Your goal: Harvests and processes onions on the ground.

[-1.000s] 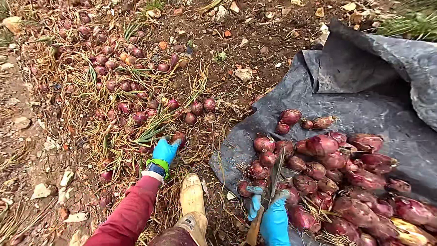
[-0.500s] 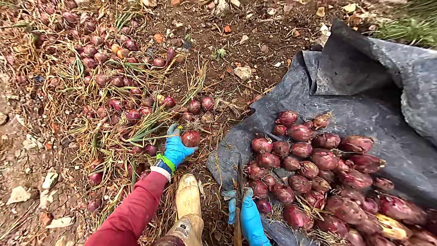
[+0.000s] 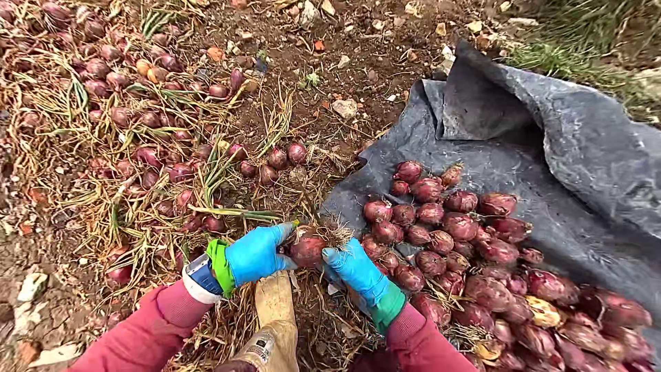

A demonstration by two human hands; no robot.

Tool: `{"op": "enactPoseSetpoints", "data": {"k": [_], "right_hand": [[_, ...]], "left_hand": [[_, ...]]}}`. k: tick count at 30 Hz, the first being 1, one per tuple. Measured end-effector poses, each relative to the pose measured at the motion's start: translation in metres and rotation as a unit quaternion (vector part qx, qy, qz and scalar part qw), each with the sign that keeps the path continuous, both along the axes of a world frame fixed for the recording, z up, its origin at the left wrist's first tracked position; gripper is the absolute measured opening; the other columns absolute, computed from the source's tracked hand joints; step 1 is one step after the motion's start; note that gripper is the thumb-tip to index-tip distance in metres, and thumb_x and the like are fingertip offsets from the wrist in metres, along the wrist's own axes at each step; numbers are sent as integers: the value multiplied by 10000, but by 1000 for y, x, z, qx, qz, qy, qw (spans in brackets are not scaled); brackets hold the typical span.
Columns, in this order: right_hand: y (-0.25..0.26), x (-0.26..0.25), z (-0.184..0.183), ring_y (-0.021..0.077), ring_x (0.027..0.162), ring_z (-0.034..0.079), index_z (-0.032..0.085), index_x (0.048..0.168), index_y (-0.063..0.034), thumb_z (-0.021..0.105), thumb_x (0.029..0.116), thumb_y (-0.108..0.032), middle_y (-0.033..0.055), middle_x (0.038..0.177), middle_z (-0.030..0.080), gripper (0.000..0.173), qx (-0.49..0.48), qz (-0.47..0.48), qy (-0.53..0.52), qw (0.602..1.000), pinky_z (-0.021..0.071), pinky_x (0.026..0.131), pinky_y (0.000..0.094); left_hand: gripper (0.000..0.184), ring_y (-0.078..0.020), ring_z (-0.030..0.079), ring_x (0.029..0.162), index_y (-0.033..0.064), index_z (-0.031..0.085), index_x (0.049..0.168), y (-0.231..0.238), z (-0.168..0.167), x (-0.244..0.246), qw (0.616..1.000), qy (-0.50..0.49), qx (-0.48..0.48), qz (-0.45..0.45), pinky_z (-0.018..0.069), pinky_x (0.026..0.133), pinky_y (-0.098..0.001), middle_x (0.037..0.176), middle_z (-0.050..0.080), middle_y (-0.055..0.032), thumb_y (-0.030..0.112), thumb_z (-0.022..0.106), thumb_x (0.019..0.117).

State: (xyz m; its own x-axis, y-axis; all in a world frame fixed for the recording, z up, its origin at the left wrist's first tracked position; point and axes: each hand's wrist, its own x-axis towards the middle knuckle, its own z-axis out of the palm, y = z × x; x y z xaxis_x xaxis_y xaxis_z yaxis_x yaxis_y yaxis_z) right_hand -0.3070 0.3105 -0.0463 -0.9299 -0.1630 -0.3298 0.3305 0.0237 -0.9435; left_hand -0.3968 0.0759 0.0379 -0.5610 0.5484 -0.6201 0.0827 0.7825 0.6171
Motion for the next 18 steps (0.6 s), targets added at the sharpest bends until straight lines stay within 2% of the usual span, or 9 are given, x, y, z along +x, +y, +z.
{"op": "enactPoseSetpoints", "data": {"k": [2, 4, 5, 8, 10, 12, 14, 16, 18], "right_hand": [[-8, -6, -1, 120, 620, 654, 722, 998, -164, 673, 759, -816, 0, 736, 685, 696, 27, 6, 33, 999, 590, 579, 359], [-17, -10, -3, 131, 560, 618, 705, 976, -158, 609, 802, -828, 9, 690, 653, 699, 33, 2, 58, 998, 559, 519, 370], [-18, -11, -4, 121, 580, 629, 708, 954, -166, 557, 822, -844, -1, 694, 655, 707, 54, 5, 79, 995, 565, 531, 377], [-17, -8, -8, 114, 625, 650, 694, 820, -195, 391, 873, -872, -22, 665, 639, 744, 163, 8, 123, 979, 562, 555, 422], [-18, -2, -6, 146, 579, 625, 668, 737, -209, 322, 919, -837, -18, 612, 605, 740, 201, 8, 81, 976, 533, 522, 451], [-21, 9, -4, 173, 492, 573, 664, 726, -188, 299, 950, -801, 8, 569, 575, 748, 169, -19, 5, 985, 498, 460, 431], [-23, 22, 6, 175, 413, 503, 682, 790, -140, 275, 968, -786, 37, 536, 538, 784, 63, -75, -36, 995, 465, 402, 368], [-23, 42, 11, 182, 404, 512, 692, 863, -90, 216, 966, -799, 55, 533, 544, 860, -15, -139, -54, 989, 493, 402, 358], [-24, 66, 3, 197, 407, 542, 685, 937, -56, 141, 1002, -741, 70, 544, 562, 877, -56, -212, -63, 974, 523, 401, 370]], "left_hand": [[949, -105, 714, 1061, 236, 515, 1460, -7, -4, 3, 993, -84, 58, 54, 619, 934, -409, 1164, 738, 21, 515, 927, 653], [885, -119, 727, 1036, 196, 572, 1404, -8, -8, 7, 970, -160, 123, 133, 627, 925, -382, 1132, 751, -1, 506, 932, 656], [851, -115, 731, 1023, 177, 606, 1377, -7, -8, 5, 965, -175, 130, 145, 624, 925, -370, 1112, 759, 0, 524, 923, 667], [667, -77, 722, 943, 181, 712, 1176, -5, 4, -10, 987, -134, 64, 69, 614, 881, -346, 997, 762, 40, 607, 873, 689], [710, -102, 717, 866, 242, 714, 1148, 5, 15, -13, 997, 5, -70, -24, 621, 784, -418, 919, 747, 53, 724, 830, 639], [763, -202, 715, 855, 299, 654, 1202, 22, 21, -9, 962, 159, -199, -98, 587, 705, -528, 959, 733, 14, 765, 793, 614], [856, -283, 724, 931, 316, 605, 1366, 30, 4, -14, 947, 200, -242, -66, 580, 734, -599, 1115, 735, -40, 715, 808, 636], [909, -274, 730, 932, 310, 604, 1367, 27, -21, -22, 966, 170, -189, 44, 582, 770, -608, 1059, 756, -45, 753, 816, 603], [921, -235, 738, 941, 279, 630, 1344, 33, -35, -22, 974, 136, -82, 160, 598, 817, -587, 1020, 762, -41, 746, 836, 577]]}}
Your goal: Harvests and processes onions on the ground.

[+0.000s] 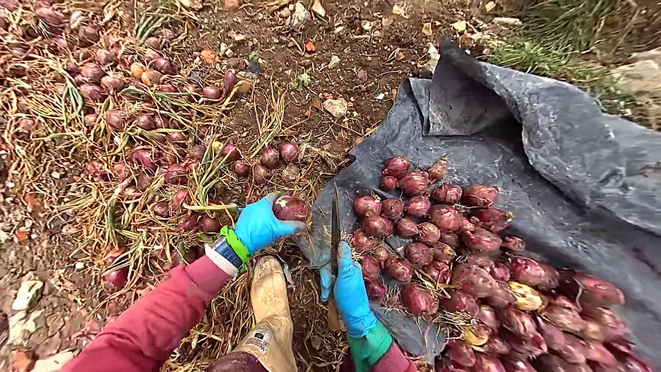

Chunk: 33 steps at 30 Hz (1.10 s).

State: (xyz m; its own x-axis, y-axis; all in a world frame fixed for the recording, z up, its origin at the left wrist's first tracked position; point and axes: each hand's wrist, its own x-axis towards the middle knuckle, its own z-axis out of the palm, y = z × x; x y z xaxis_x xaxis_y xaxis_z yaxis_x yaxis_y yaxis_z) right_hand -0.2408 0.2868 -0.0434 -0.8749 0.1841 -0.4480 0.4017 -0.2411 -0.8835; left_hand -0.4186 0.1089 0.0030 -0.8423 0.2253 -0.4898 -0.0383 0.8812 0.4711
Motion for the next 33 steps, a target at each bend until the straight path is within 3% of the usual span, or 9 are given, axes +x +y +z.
{"op": "enactPoseSetpoints", "data": {"k": [4, 7, 11, 15, 19, 22, 26, 29, 33], "right_hand": [[-6, 43, -29, 212, 382, 545, 649, 1005, -37, 54, 1018, -697, 77, 529, 558, 888, -67, -137, -36, 988, 528, 366, 410], [-2, 56, -40, 224, 377, 526, 645, 1023, -40, 17, 1007, -703, 85, 519, 531, 913, -97, -160, -87, 978, 511, 360, 419], [52, 23, -39, 194, 421, 544, 707, 1056, -49, 113, 1029, -686, 83, 582, 593, 871, -23, 95, -124, 987, 512, 399, 370], [141, -119, 12, 201, 512, 582, 729, 963, -117, 275, 1002, -744, 63, 637, 620, 775, 219, 458, -209, 836, 526, 531, 398], [230, -244, 64, 130, 474, 507, 672, 1073, -153, 278, 928, -838, 3, 675, 583, 804, 298, 196, -112, 928, 472, 438, 319], [234, -283, 75, 102, 454, 485, 685, 1149, -221, 369, 890, -864, -22, 727, 626, 761, 294, 70, -106, 947, 459, 424, 306], [154, -226, 33, 216, 520, 610, 653, 1070, -78, 645, 929, -620, 87, 779, 697, 560, 233, 96, -131, 959, 550, 487, 397], [89, -148, -27, 282, 657, 710, 653, 1207, -76, 437, 1073, -517, 135, 910, 742, 509, 72, 109, -135, 982, 624, 599, 438], [13, -72, -52, 234, 536, 626, 664, 1188, -35, 205, 1077, -594, 127, 718, 651, 732, -92, 101, -136, 981, 578, 506, 386]], "left_hand": [[1030, -187, 720, 1042, 189, 473, 1495, 58, 28, -1, 984, -12, 169, -50, 613, 919, -510, 1150, 733, -46, 584, 914, 652], [548, -180, 716, 965, 188, 640, 1377, 69, 45, -11, 966, -37, 145, -213, 592, 885, -486, 1076, 747, -43, 468, 762, 922], [264, -212, 724, 1028, 263, 737, 1205, 7, -6, -61, 998, 5, 7, -58, 569, 926, -562, 1104, 760, -20, 413, 603, 1033], [449, -389, 690, 1124, 134, 701, 1242, -35, -64, -124, 985, 16, -118, 127, 514, 950, -685, 1166, 728, -181, 484, 500, 1045], [789, -418, 693, 1101, 1, 709, 1118, -27, -120, -152, 968, -69, -175, 166, 543, 911, -665, 1124, 713, -255, 748, 583, 899], [736, -395, 713, 1026, 20, 721, 1048, -14, -135, -156, 968, -82, -178, 160, 562, 865, -660, 1058, 727, -225, 702, 744, 774], [893, -407, 648, 1161, 65, 611, 1348, -22, -140, -140, 976, -38, -123, 176, 558, 933, -641, 1301, 620, -234, 493, 915, 625], [974, -339, 661, 1180, 150, 495, 1463, -23, -105, -96, 981, -20, 33, 188, 557, 975, -613, 1320, 650, -171, 281, 961, 618], [798, -143, 686, 1150, 235, 576, 1417, -11, -42, -31, 983, -74, 163, 40, 580, 1020, -453, 1254, 711, -7, 239, 936, 705]]}}
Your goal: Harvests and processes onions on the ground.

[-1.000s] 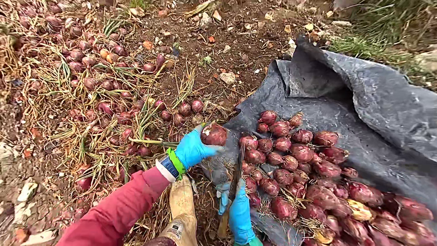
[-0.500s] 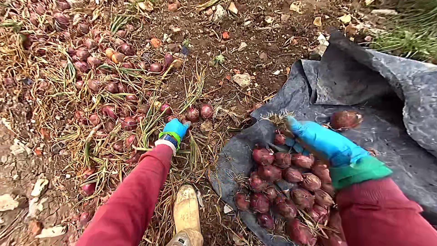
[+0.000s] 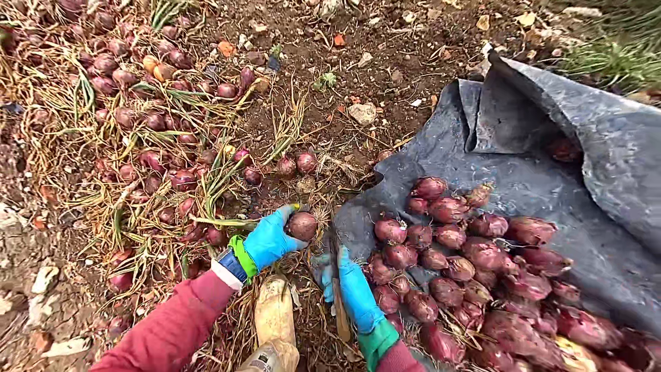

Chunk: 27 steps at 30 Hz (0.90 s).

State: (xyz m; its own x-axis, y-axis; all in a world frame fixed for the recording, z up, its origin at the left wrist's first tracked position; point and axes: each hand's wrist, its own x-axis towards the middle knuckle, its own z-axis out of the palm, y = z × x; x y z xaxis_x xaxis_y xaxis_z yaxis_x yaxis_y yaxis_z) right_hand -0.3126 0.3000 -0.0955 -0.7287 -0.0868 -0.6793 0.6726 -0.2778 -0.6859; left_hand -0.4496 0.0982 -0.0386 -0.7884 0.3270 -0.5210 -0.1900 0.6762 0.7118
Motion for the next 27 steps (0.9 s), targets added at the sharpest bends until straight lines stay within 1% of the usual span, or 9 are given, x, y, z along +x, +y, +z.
{"op": "enactPoseSetpoints", "data": {"k": [3, 5, 8, 11, 13, 17, 22, 25, 27], "right_hand": [[-15, 29, 13, 200, 464, 589, 628, 918, -42, 395, 922, -814, 70, 612, 590, 806, -25, -15, 98, 995, 561, 448, 369], [-7, 35, 24, 194, 459, 585, 635, 881, -63, 456, 833, -879, 54, 599, 594, 837, 10, -28, 145, 989, 554, 444, 371], [7, 41, 39, 168, 476, 589, 637, 837, -85, 404, 829, -905, 42, 601, 606, 852, 73, -20, 164, 984, 546, 462, 338], [15, 45, 48, 146, 493, 598, 650, 841, -89, 428, 834, -893, 29, 610, 620, 834, 95, -21, 179, 979, 545, 479, 318], [19, 44, 50, 143, 497, 604, 645, 823, -101, 349, 860, -893, 20, 607, 622, 846, 123, -5, 186, 975, 549, 479, 326], [30, 38, 37, 162, 431, 530, 652, 804, -114, 250, 918, -855, 37, 549, 553, 851, 97, 38, 173, 979, 486, 416, 339], [27, 40, 18, 184, 404, 521, 612, 900, -89, 183, 926, -844, 56, 552, 529, 869, 28, -27, 116, 992, 505, 391, 351], [33, 45, 16, 178, 476, 566, 688, 1009, -98, 221, 845, -927, 39, 631, 598, 965, 60, 135, 110, 983, 519, 445, 357], [34, 55, 24, 174, 465, 559, 642, 859, -123, 216, 831, -938, 28, 602, 580, 920, 83, 136, 135, 978, 506, 430, 360]], "left_hand": [[410, -124, 724, 981, 224, 698, 1241, 11, 24, 39, 988, -23, -15, -153, 613, 903, -439, 1077, 757, 22, 254, 849, 861], [155, -171, 706, 874, 173, 723, 1082, 14, 36, 52, 967, -4, -58, -248, 592, 818, -467, 936, 728, -12, 286, 719, 974], [177, -206, 684, 836, 161, 715, 959, 12, 55, 55, 925, 55, -89, -364, 557, 760, -485, 868, 698, -29, 281, 604, 1027], [179, -231, 706, 883, 182, 724, 976, 18, 70, 45, 877, 93, -125, -454, 566, 764, -510, 917, 722, -37, 295, 594, 1028], [199, -239, 700, 897, 177, 714, 1001, 25, 76, 37, 849, 63, -148, -504, 562, 772, -509, 939, 711, -44, 311, 573, 1042], [242, -204, 690, 873, 211, 723, 1009, 18, 57, 18, 869, 37, -159, -466, 550, 765, -502, 922, 713, -11, 362, 541, 1061], [292, -154, 688, 803, 188, 738, 990, 11, 37, 14, 958, 34, -104, -266, 571, 771, -460, 839, 709, 10, 384, 533, 1060], [379, -224, 688, 833, 163, 696, 970, 48, 61, 35, 916, 31, -174, -361, 561, 752, -509, 857, 688, -34, 433, 452, 1073], [409, -285, 700, 892, 147, 701, 974, 80, 74, 58, 868, 9, -202, -453, 556, 749, -569, 904, 705, -73, 441, 434, 1070]]}}
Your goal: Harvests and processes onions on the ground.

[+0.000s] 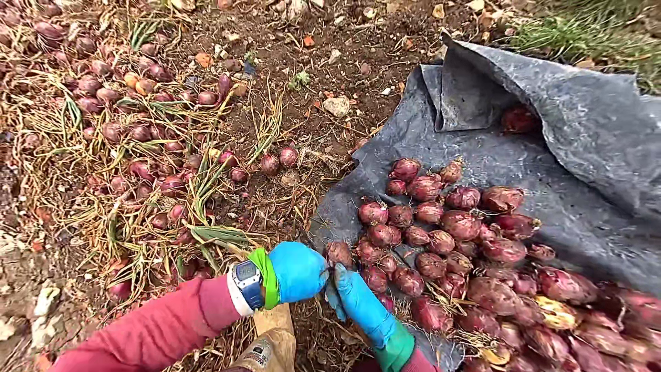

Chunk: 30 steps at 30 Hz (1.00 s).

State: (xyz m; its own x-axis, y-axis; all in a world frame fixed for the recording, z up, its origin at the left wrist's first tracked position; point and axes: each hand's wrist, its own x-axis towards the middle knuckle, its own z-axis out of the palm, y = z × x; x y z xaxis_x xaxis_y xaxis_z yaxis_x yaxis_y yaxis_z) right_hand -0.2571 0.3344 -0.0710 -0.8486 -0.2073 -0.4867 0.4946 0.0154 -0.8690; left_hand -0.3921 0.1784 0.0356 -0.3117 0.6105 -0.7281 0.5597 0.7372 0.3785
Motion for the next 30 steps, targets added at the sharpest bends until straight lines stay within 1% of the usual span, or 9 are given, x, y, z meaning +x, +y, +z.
{"op": "enactPoseSetpoints", "data": {"k": [4, 7, 9, 11, 15, 18, 23, 27, 30], "right_hand": [[16, 44, 6, 171, 391, 504, 624, 859, -102, 165, 880, -884, 37, 535, 526, 908, -62, -264, 59, 961, 485, 370, 358], [47, 58, 19, 174, 370, 497, 620, 900, -135, -3, 903, -829, 18, 495, 495, 932, -150, -443, 37, 883, 478, 369, 360], [53, 62, 26, 208, 389, 537, 563, 852, -124, -57, 973, -710, 45, 507, 522, 861, -120, -475, -7, 872, 501, 388, 388], [43, 62, 24, 215, 390, 546, 561, 919, -84, -84, 1014, -606, 57, 523, 543, 835, -80, -460, -46, 883, 516, 385, 397], [11, 58, -10, 219, 396, 546, 677, 1014, -23, 57, 1026, -678, 84, 551, 571, 902, -30, -370, -55, 927, 526, 371, 401], [-2, 41, -17, 216, 411, 570, 669, 1001, -27, 129, 1008, -726, 81, 566, 590, 883, -33, -315, -68, 946, 539, 388, 393], [-7, 6, -38, 222, 423, 587, 622, 1010, -5, 59, 998, -721, 94, 574, 593, 911, -96, -274, -112, 950, 556, 403, 391], [-22, -21, -38, 199, 461, 587, 627, 1076, -26, 279, 932, -825, 70, 628, 602, 884, -162, -199, -55, 965, 559, 439, 370], [-31, -33, -8, 178, 489, 612, 643, 987, -64, 444, 822, -885, 55, 665, 642, 860, -106, -183, 3, 977, 565, 450, 355]], "left_hand": [[367, -293, 700, 927, 140, 705, 1013, 25, 2, -4, 998, 28, 43, 29, 553, 768, -572, 959, 713, -84, 410, 465, 1072], [405, -292, 714, 1045, 199, 723, 1196, -3, -36, -68, 974, 122, 31, 187, 555, 885, -605, 1105, 745, -74, 460, 435, 1081], [336, -323, 707, 1094, 233, 709, 1244, -21, -51, -123, 949, 188, 10, 251, 539, 912, -646, 1162, 744, -86, 413, 483, 1072], [314, -373, 689, 1141, 215, 678, 1296, -29, -74, -177, 944, 237, -18, 231, 536, 915, -683, 1243, 717, -120, 267, 631, 990], [757, -499, 653, 1126, 62, 520, 1472, -43, -155, -227, 950, 233, -97, 181, 555, 872, -714, 1523, 470, -253, 38, 816, 776], [693, -523, 641, 1125, 39, 547, 1410, -57, -171, -224, 923, 233, -106, 287, 543, 891, -721, 1423, 532, -297, 230, 842, 812], [785, -393, 696, 1048, 76, 656, 1265, -88, -146, -193, 926, 104, -39, 361, 535, 911, -671, 1086, 721, -207, 655, 814, 758], [784, -143, 722, 1019, 270, 626, 1365, -62, -65, -109, 940, -22, 121, 319, 612, 922, -481, 1114, 750, 15, 496, 930, 679], [576, -86, 717, 951, 235, 688, 1231, -44, -40, -47, 954, -140, 125, 235, 616, 884, -401, 1023, 753, 49, 426, 921, 740]]}}
